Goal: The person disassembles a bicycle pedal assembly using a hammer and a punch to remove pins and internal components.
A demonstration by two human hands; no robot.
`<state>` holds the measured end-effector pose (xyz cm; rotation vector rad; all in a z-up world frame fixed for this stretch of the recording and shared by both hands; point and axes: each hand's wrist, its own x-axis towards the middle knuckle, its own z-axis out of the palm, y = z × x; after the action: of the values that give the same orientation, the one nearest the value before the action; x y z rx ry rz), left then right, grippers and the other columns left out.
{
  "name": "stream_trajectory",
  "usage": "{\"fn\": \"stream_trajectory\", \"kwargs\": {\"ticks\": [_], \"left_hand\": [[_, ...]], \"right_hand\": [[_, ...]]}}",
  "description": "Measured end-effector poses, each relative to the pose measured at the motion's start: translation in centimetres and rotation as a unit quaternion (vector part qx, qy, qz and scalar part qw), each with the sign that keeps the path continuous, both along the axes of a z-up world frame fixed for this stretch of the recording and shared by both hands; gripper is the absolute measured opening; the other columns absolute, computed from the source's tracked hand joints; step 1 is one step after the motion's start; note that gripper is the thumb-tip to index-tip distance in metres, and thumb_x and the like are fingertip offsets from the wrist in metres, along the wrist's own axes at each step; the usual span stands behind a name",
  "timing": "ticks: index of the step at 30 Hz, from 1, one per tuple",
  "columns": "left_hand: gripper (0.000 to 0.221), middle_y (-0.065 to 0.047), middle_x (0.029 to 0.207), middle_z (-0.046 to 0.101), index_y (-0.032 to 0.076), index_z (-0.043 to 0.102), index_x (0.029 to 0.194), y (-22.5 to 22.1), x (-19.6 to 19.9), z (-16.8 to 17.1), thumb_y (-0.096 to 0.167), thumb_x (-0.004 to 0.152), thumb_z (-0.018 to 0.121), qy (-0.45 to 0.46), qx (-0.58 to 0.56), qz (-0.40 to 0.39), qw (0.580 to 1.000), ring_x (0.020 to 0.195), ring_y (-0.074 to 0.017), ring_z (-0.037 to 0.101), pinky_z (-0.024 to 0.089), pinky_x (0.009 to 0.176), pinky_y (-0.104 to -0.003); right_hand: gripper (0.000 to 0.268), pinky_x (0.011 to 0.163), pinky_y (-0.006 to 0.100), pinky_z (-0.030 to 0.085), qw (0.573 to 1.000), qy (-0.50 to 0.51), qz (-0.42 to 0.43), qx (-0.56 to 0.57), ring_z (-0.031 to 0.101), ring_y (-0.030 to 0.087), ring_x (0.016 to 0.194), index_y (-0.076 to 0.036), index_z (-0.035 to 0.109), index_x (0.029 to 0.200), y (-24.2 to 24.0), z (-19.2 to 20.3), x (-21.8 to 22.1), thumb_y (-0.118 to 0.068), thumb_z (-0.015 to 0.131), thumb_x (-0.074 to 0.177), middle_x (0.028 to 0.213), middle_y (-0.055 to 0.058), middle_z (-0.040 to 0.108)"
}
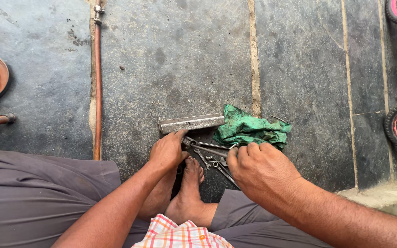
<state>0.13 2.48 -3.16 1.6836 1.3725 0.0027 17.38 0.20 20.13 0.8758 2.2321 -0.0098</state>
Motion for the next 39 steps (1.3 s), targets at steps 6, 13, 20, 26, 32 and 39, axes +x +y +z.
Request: {"fn": "stream_trajectory", "kwargs": {"ticks": [6, 13, 20, 26, 32, 39], "left_hand": [[0.103, -0.017, 0.122, 0.063, 0.021, 0.043, 0.152, 0.3, 0.4, 0.7, 0.037, 0.066, 0.096, 0.030, -0.028, -0.009, 0.999, 0.113, -0.0384, 0.066, 0.054, 0.096, -0.049], [0.104, -0.016, 0.116, 0.066, 0.021, 0.044, 0.152, 0.0, 0.4, -0.4, 0.043, 0.064, 0.096, 0.013, -0.014, 0.000, 1.000, 0.110, -0.0359, 0.067, 0.054, 0.095, -0.049], [0.111, -0.015, 0.118, 0.067, 0.020, 0.038, 0.155, -0.2, 0.5, -0.6, 0.042, 0.063, 0.095, 0.024, -0.033, -0.019, 0.999, 0.109, -0.0342, 0.069, 0.055, 0.095, -0.049], [0.107, -0.020, 0.123, 0.065, 0.022, 0.039, 0.155, 0.1, 0.5, -0.7, 0.037, 0.065, 0.095, 0.007, -0.019, -0.002, 1.000, 0.115, -0.0418, 0.064, 0.052, 0.097, -0.052], [0.110, -0.018, 0.120, 0.067, 0.019, 0.035, 0.158, 0.4, 0.1, -0.8, 0.037, 0.067, 0.095, 0.025, -0.032, 0.002, 0.999, 0.113, -0.0355, 0.068, 0.054, 0.097, -0.048], [0.111, -0.016, 0.124, 0.065, 0.023, 0.030, 0.160, 0.4, 0.4, 0.2, 0.036, 0.070, 0.094, 0.043, -0.073, -0.006, 0.996, 0.115, -0.0354, 0.066, 0.055, 0.098, -0.047]], "right_hand": [[0.032, 0.085, 0.045, 0.057, 0.907, -0.031, -0.406, -0.107, 0.072, 0.035, 0.095, -0.007, 0.064, 0.113, 1.8, -0.9, -0.3, -0.034, 0.057, 0.099, 0.095, 0.015, 0.072], [0.044, 0.082, 0.048, 0.060, 0.936, -0.015, -0.343, -0.079, 0.072, 0.037, 0.097, -0.006, 0.058, 0.122, 1.9, -0.7, 0.4, -0.024, 0.068, 0.082, 0.109, 0.018, 0.064], [0.024, 0.070, 0.048, 0.056, 0.998, 0.010, 0.050, -0.024, 0.069, 0.035, 0.086, 0.007, 0.066, 0.097, 1.2, 0.3, -1.3, -0.015, 0.059, 0.095, 0.085, 0.016, 0.066], [0.045, 0.076, 0.044, 0.059, 0.950, -0.094, -0.283, -0.089, 0.075, 0.034, 0.092, -0.010, 0.064, 0.107, 5.8, 0.2, -1.5, -0.053, 0.063, 0.096, 0.096, 0.015, 0.076], [0.028, 0.065, 0.045, 0.060, 0.986, 0.043, -0.158, -0.013, 0.073, 0.033, 0.081, -0.007, 0.064, 0.104, 4.5, 0.4, -0.6, -0.015, 0.065, 0.077, 0.094, 0.014, 0.066], [0.018, 0.076, 0.046, 0.059, 0.988, -0.030, -0.140, -0.061, 0.073, 0.031, 0.087, -0.006, 0.067, 0.095, 2.6, 0.7, -0.8, -0.020, 0.060, 0.086, 0.091, 0.014, 0.070]]}}
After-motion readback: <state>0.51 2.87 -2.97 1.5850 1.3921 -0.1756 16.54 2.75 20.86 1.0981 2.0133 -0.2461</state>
